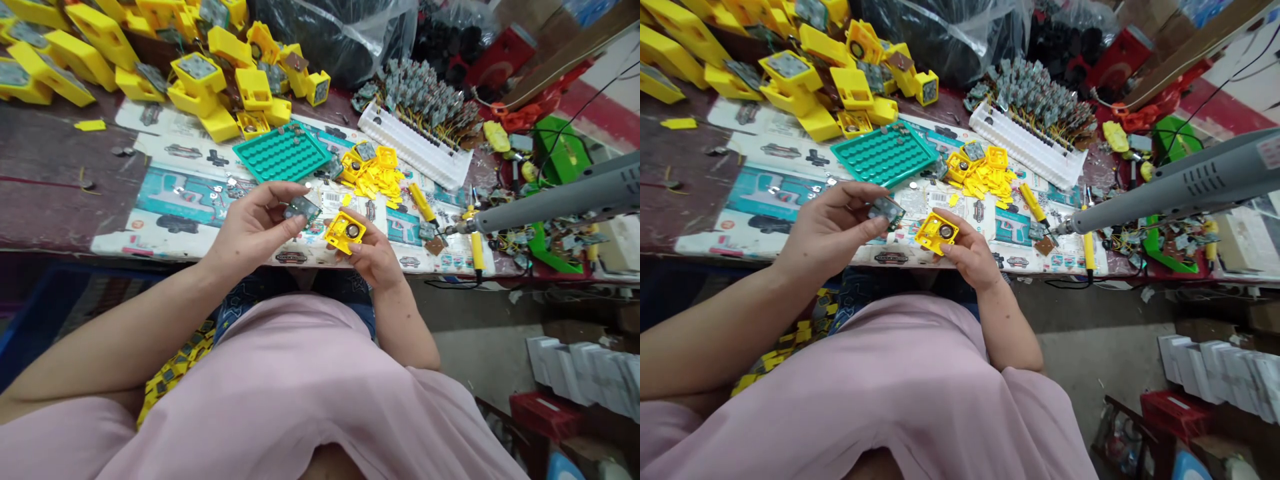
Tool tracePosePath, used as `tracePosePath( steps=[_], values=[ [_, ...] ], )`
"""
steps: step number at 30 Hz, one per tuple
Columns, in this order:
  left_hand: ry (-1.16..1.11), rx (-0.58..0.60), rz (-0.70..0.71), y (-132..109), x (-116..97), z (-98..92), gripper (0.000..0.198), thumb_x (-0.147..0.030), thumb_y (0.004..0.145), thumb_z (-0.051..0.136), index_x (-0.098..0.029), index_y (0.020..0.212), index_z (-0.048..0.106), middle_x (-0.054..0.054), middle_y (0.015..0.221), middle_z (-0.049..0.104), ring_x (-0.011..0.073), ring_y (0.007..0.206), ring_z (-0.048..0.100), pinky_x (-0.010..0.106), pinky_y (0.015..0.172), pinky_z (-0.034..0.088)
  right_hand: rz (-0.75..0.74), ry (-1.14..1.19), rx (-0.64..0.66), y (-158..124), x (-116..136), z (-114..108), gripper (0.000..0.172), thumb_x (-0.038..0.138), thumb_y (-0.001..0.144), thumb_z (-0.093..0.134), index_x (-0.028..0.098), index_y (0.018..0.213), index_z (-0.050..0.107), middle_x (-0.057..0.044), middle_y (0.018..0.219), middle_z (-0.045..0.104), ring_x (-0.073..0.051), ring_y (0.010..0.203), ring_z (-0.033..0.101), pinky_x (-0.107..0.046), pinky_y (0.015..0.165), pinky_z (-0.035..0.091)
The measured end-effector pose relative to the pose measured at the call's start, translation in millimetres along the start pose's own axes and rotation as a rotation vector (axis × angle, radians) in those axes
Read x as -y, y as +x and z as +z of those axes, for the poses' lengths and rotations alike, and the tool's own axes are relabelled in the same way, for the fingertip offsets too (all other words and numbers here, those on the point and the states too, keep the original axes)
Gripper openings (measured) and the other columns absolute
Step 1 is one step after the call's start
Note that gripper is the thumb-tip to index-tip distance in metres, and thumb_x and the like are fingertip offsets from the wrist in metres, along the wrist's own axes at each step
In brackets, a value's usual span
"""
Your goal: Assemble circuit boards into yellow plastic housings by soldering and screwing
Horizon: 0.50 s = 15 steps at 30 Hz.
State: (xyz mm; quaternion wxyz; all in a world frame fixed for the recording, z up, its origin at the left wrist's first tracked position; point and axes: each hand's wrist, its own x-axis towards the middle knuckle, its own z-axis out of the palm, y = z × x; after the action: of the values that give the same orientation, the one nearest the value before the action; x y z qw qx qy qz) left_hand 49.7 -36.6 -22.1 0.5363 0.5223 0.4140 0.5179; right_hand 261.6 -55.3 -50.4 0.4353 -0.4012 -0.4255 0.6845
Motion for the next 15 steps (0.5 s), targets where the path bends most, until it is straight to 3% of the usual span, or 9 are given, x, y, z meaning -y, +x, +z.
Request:
tracePosePath(
  steps=[5, 15],
  values=[
    [-0.037, -0.020, -0.041, 1.1, 6.1, -2.0, 0.043, -0.042, 0.067, 0.087, -0.019, 0.099, 0.069, 0.003, 0.096, 0.068, 0.0118, 0.077, 0.062, 0.021, 0.060, 0.058, -0.001, 0.016, 0.004, 1.5, -2.7, -2.2, 0.063, 0.040, 0.067, 0.081, 0.029, 0.125, 0.060, -0.002, 0.111, 0.071, -0.017, 0.086, 0.068, -0.028, 0.064, 0.058],
    [-0.205, -0.009, -0.158, 2.3, 9.2, -6.3, 0.033, -0.029, 0.071, 0.080, -0.020, 0.101, 0.069, 0.003, 0.090, 0.069, 0.0144, 0.078, 0.065, 0.026, 0.062, 0.059, 0.022, 0.090, -0.053, 3.1, -1.7, -3.1, 0.060, 0.037, 0.064, 0.084, 0.028, 0.119, 0.063, 0.001, 0.097, 0.074, -0.015, 0.075, 0.071, -0.024, 0.057, 0.057]
  ],
)
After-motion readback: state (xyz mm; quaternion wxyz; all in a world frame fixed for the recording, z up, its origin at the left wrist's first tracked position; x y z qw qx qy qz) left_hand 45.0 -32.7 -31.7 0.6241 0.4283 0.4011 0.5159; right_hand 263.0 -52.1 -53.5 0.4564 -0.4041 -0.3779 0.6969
